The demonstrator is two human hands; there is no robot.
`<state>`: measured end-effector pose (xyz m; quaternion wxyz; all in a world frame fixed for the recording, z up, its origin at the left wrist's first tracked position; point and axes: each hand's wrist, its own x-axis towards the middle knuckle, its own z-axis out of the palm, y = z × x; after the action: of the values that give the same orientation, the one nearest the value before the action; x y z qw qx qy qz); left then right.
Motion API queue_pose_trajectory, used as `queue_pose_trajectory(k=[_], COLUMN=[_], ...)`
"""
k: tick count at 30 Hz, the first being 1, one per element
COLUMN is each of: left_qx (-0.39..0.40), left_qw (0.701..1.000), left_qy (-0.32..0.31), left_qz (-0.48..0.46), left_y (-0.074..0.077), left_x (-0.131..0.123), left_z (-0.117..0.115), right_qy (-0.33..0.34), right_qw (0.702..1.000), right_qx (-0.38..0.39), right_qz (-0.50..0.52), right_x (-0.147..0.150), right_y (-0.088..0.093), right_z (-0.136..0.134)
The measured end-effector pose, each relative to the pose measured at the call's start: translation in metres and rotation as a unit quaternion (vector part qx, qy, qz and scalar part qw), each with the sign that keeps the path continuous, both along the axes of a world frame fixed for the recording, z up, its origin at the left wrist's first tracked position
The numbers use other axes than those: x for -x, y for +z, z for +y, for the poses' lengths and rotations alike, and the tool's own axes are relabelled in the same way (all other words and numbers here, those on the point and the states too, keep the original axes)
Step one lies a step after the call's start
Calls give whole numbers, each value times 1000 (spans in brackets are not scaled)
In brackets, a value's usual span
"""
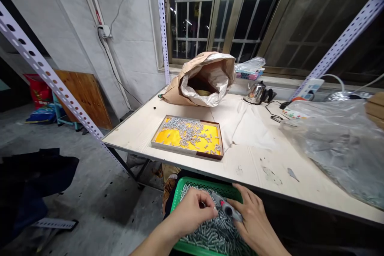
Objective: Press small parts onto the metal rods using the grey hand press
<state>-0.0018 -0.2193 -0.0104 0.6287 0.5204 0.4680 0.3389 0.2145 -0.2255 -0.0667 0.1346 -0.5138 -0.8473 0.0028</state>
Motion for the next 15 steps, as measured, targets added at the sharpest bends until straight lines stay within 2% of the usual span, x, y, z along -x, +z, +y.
queue_pose_trajectory(k=[4,7,12,15], left_qx=[-69,-119,-120,-149], left_qw=[994,976,945,923], left_qy=[-35,-80,-172,-165], left_qz=[77,164,252,314], left_y=[9,11,-9,-22], left_x=[10,25,32,24], left_z=[-5,-10,-6,-1], right_qy=[25,27,5,-4], right_qw=[999,996,991,985], right_qx=[46,66,48,29], right_qz=[13,45,124,172], right_x=[-1,-5,-22,-32], right_y=[-5,-3,9,24], right_z=[-3,-10,-20,-26])
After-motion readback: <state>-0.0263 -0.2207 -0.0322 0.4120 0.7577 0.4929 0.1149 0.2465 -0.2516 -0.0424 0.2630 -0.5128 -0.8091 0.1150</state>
